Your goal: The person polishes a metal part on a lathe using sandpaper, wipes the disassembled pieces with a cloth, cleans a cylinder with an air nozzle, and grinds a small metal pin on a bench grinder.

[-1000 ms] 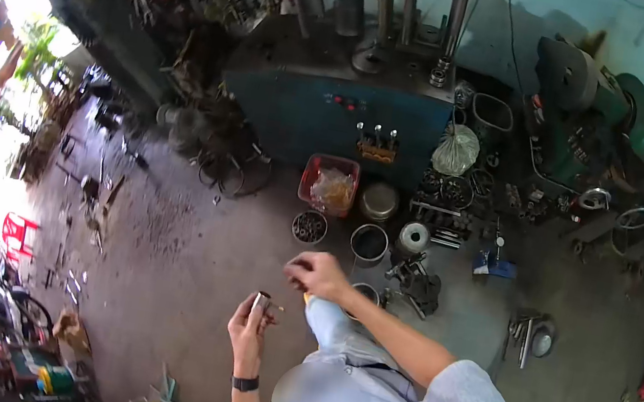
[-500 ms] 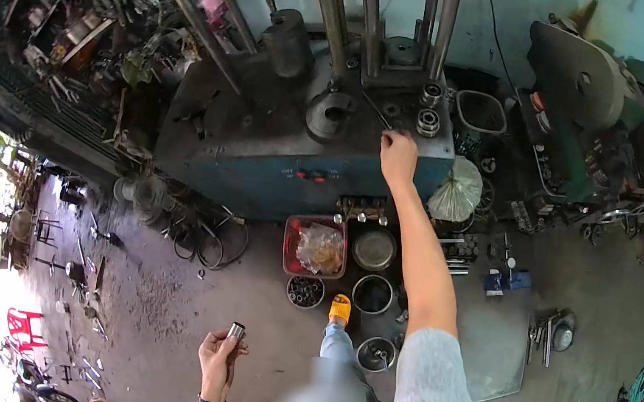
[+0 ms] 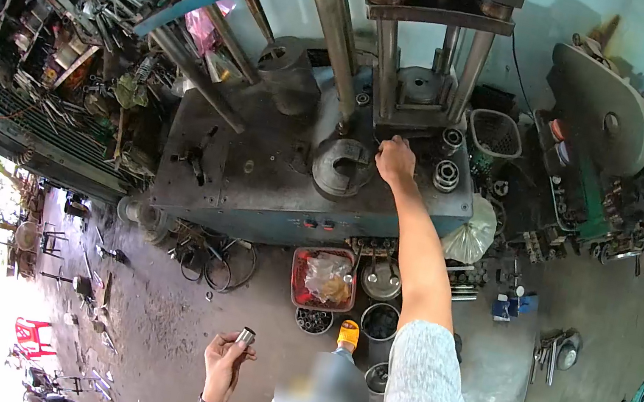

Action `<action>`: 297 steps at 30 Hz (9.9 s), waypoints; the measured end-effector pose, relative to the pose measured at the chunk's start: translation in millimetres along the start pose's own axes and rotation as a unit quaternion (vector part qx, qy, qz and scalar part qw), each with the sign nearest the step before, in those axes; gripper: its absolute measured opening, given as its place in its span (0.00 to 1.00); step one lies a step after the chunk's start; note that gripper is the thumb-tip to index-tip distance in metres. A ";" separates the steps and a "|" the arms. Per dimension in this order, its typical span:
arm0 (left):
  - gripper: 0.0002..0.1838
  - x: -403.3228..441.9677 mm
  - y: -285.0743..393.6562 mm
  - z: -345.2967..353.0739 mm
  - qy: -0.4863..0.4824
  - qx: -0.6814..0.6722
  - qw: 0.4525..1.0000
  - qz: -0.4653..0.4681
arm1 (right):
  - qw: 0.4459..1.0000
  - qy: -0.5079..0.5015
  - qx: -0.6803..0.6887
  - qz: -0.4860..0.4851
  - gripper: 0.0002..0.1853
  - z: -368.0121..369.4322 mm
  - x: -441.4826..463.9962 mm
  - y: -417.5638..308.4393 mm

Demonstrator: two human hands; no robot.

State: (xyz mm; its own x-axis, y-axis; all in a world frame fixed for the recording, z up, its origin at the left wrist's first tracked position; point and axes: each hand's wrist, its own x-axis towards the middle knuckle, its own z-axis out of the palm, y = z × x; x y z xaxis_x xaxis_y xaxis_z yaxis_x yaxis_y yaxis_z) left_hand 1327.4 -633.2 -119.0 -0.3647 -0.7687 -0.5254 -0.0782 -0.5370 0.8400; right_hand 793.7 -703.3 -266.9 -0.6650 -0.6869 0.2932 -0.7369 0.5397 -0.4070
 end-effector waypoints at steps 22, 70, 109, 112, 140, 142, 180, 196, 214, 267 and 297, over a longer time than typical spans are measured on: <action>0.19 -12.1 97.9 -28.9 -0.184 -0.308 0.926 0.114 | 0.840 -0.070 0.538 -0.020 0.01 -221.3 -267.5 -359.6; 0.20 -67.0 77.3 -262.2 -0.267 -0.069 0.916 0.290 | 0.863 -0.228 0.451 -0.003 0.07 -180.6 -418.2 -530.2; 0.38 -45.5 119.2 -202.5 -0.290 0.111 0.872 0.378 | 0.783 -0.065 0.607 0.119 0.05 -155.9 -401.5 -482.7; 0.53 -41.6 118.4 -188.8 -0.347 0.116 0.875 0.316 | 0.758 -0.072 0.633 0.141 0.05 -157.0 -382.7 -451.7; 0.45 30.3 98.7 77.7 -0.327 0.134 0.916 0.192 | 0.720 -0.034 0.677 0.149 0.06 -179.1 -267.4 -230.9; 0.42 31.8 101.8 90.8 -0.319 0.179 0.911 0.190 | 0.728 -0.053 0.666 0.155 0.06 -186.2 -263.7 -225.6; 0.31 13.3 129.1 -178.2 0.161 0.234 0.869 0.404 | 0.619 -0.463 0.635 0.006 0.13 -79.8 -243.9 -488.1; 0.14 40.3 193.9 -693.5 0.181 -0.455 0.846 0.209 | 0.726 -0.258 0.539 -0.340 0.15 115.0 -398.0 -1037.5; 0.16 255.0 426.3 -1120.6 0.378 0.195 0.807 0.410 | 0.578 -0.585 0.556 -0.121 0.12 392.0 -239.9 -1475.4; 0.16 676.1 689.9 -1662.4 0.144 -0.455 0.824 0.305 | 0.740 -0.495 0.328 -0.317 0.11 666.9 -15.7 -1950.2; 0.21 678.4 688.8 -1658.8 0.163 -0.404 0.833 0.340 | 0.772 -0.467 0.262 -0.343 0.12 691.7 -18.4 -1947.6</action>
State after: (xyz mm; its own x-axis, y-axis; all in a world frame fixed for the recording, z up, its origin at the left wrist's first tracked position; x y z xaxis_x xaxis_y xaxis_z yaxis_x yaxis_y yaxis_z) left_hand 2565.2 -2101.0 -122.0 0.2118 -0.9736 -0.0850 0.7429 0.1039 0.6613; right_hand 2325.1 -2078.4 -78.0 0.4176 -0.9069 -0.0563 -0.5633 -0.2098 -0.7991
